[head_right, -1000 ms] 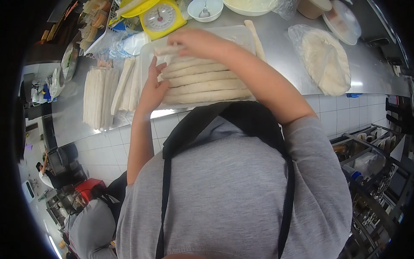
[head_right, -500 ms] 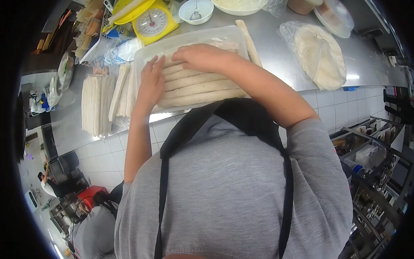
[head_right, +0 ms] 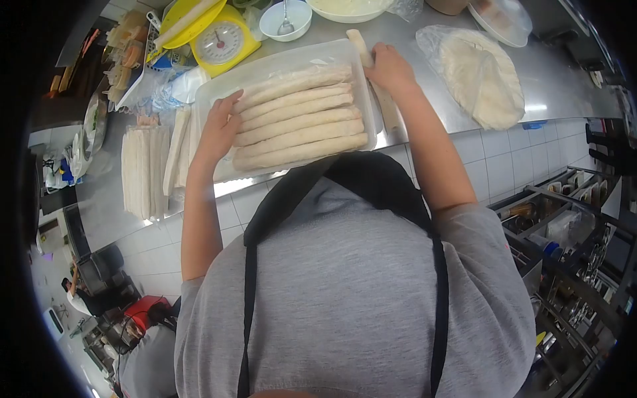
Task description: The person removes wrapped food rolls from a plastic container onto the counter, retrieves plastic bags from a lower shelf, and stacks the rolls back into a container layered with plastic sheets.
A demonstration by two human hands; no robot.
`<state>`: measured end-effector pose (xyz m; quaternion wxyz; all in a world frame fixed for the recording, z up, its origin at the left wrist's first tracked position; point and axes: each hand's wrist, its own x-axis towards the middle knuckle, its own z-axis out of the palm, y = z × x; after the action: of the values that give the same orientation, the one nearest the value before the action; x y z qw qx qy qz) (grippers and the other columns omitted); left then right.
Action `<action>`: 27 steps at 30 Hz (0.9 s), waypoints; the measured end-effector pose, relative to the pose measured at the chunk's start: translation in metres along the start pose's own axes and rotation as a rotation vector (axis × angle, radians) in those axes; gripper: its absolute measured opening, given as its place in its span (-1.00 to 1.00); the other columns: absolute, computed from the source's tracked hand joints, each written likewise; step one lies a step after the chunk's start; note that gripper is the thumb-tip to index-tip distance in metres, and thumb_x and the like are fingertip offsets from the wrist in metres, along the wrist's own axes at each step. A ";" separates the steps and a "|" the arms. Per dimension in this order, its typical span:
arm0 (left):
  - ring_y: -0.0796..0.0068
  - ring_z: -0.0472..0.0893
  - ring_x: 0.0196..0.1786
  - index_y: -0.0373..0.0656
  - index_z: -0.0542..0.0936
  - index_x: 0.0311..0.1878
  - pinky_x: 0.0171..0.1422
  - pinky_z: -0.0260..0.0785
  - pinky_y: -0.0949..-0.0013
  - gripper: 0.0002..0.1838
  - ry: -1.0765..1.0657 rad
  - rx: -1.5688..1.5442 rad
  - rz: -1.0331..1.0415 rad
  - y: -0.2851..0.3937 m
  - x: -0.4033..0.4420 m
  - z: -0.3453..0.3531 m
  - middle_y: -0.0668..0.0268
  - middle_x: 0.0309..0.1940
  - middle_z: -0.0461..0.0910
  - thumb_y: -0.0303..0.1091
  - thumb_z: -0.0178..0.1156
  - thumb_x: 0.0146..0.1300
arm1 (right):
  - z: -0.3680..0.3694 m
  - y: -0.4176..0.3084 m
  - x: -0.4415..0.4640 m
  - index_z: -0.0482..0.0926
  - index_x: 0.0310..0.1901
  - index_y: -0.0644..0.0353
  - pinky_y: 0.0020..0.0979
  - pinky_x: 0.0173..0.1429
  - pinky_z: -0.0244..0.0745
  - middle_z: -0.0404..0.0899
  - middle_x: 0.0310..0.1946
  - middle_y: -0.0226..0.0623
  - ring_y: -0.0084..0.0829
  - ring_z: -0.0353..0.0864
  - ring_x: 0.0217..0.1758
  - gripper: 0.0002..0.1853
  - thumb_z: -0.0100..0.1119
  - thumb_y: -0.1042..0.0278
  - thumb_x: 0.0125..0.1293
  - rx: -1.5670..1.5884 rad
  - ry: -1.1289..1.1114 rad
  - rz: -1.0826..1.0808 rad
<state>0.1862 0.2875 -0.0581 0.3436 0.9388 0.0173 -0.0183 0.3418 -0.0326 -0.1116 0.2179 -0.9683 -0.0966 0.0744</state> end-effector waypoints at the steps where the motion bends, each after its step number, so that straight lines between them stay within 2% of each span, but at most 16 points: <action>1: 0.06 0.36 0.12 -0.09 0.44 0.16 0.24 0.20 0.16 -0.55 -0.004 0.064 0.009 0.002 0.002 -0.002 0.10 0.00 0.40 -0.40 -0.04 0.15 | 0.003 -0.003 0.001 0.44 -0.02 0.18 -0.23 0.06 0.43 0.47 -0.02 -0.12 -0.15 0.50 0.04 -0.49 0.25 0.07 0.05 0.002 0.001 0.006; 4: 0.10 0.36 0.12 0.00 0.45 0.16 0.22 0.21 0.16 -0.57 -0.086 0.206 0.026 0.009 0.011 0.000 0.15 -0.02 0.42 -0.32 -0.03 0.18 | 0.007 -0.003 0.008 0.44 -0.03 0.19 -0.23 0.07 0.43 0.46 -0.02 -0.13 -0.16 0.50 0.04 -0.49 0.27 0.07 0.03 -0.034 0.032 0.000; 7: 0.12 0.36 0.12 0.03 0.45 0.16 0.22 0.20 0.16 -0.58 -0.151 0.196 0.061 0.017 0.025 0.006 0.21 -0.01 0.42 -0.27 -0.04 0.20 | 0.002 -0.001 0.012 0.45 -0.04 0.20 -0.22 0.06 0.44 0.49 -0.04 -0.13 -0.14 0.52 0.00 -0.52 0.26 0.12 0.05 0.009 -0.021 0.017; 10: 0.17 0.40 0.04 0.00 0.41 0.19 0.20 0.21 0.17 -0.56 -0.182 0.374 0.063 0.040 0.030 0.015 0.16 -0.07 0.41 -0.36 -0.04 0.20 | -0.001 0.003 0.011 0.45 -0.04 0.22 -0.24 0.02 0.46 0.52 -0.10 -0.14 -0.18 0.56 -0.07 -0.55 0.26 0.19 0.05 0.107 -0.093 0.003; 12: 0.16 0.40 0.03 -0.01 0.40 0.20 0.19 0.22 0.17 -0.54 -0.176 0.375 0.144 0.045 0.036 0.023 0.16 -0.08 0.41 -0.38 -0.04 0.19 | -0.002 0.005 0.004 0.48 -0.13 0.19 -0.26 -0.08 0.47 0.55 -0.24 -0.30 -0.37 0.55 -0.15 -0.66 0.24 0.26 0.08 0.531 -0.092 0.008; 13: 0.15 0.39 0.03 -0.01 0.39 0.20 0.17 0.23 0.17 -0.53 -0.172 0.374 0.225 0.046 0.038 0.027 0.16 -0.09 0.41 -0.41 -0.05 0.17 | -0.006 0.006 -0.001 0.48 -0.13 0.19 -0.26 -0.08 0.47 0.55 -0.24 -0.30 -0.37 0.55 -0.15 -0.66 0.24 0.26 0.08 0.533 -0.092 0.006; 15: 0.16 0.39 0.05 0.01 0.41 0.19 0.16 0.25 0.14 -0.54 -0.154 0.318 0.269 0.051 0.044 0.039 0.19 -0.05 0.42 -0.39 -0.05 0.17 | -0.019 0.006 -0.010 0.43 -0.04 0.17 -0.31 -0.14 0.50 0.51 -0.22 -0.41 -0.49 0.52 -0.19 -0.68 0.17 0.26 0.20 1.015 -0.191 0.087; 16: 0.16 0.39 0.08 0.03 0.43 0.18 0.14 0.26 0.11 -0.54 -0.136 0.260 0.314 0.053 0.045 0.043 0.23 0.00 0.42 -0.36 -0.05 0.17 | -0.023 0.009 -0.014 0.43 -0.04 0.17 -0.31 -0.14 0.50 0.51 -0.22 -0.41 -0.49 0.52 -0.19 -0.68 0.17 0.26 0.20 1.016 -0.193 0.084; 18: 0.16 0.39 0.08 0.02 0.44 0.18 0.13 0.27 0.10 -0.54 -0.140 0.249 0.325 0.062 0.046 0.049 0.22 0.00 0.42 -0.39 -0.04 0.15 | -0.032 0.019 -0.019 0.33 0.10 0.27 -0.42 -0.12 0.53 0.51 -0.13 -0.29 -0.46 0.55 -0.13 -0.60 0.09 0.27 0.29 1.510 -0.222 0.061; 19: 0.16 0.39 0.08 0.01 0.44 0.18 0.13 0.27 0.09 -0.53 -0.147 0.236 0.338 0.065 0.045 0.050 0.22 0.00 0.42 -0.41 -0.03 0.13 | -0.036 0.024 -0.020 0.33 0.10 0.27 -0.42 -0.12 0.53 0.51 -0.13 -0.29 -0.46 0.55 -0.13 -0.60 0.09 0.27 0.29 1.511 -0.223 0.061; 23: 0.11 0.39 0.03 -0.05 0.42 0.18 0.17 0.24 0.17 -0.50 -0.113 0.209 0.425 0.063 0.043 0.051 0.14 -0.06 0.42 -0.49 -0.06 0.11 | -0.073 0.012 -0.020 0.30 0.17 0.22 -0.43 -0.16 0.54 0.51 -0.11 -0.31 -0.52 0.52 -0.13 -0.59 0.00 0.22 0.38 1.529 -0.171 -0.053; 25: 0.08 0.39 0.09 -0.10 0.41 0.19 0.23 0.22 0.18 -0.50 -0.140 0.143 0.448 0.062 0.040 0.047 0.12 0.02 0.41 -0.50 -0.07 0.10 | -0.098 -0.013 -0.017 0.33 0.19 0.20 -0.50 -0.23 0.51 0.53 -0.11 -0.36 -0.59 0.51 -0.22 -0.56 0.05 0.18 0.36 1.543 -0.204 -0.326; 27: 0.07 0.38 0.11 -0.13 0.40 0.19 0.26 0.20 0.18 -0.49 -0.143 0.076 0.421 0.058 0.038 0.043 0.10 0.05 0.40 -0.50 -0.06 0.10 | -0.118 -0.053 -0.012 0.32 0.17 0.20 -0.51 -0.19 0.53 0.53 -0.11 -0.33 -0.58 0.53 -0.20 -0.57 0.09 0.25 0.33 1.606 -0.275 -0.410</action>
<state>0.2256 0.2162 -0.0550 0.3048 0.9303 -0.2039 -0.0133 0.3439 -0.0362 0.0187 0.8365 -0.4644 -0.2142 0.1969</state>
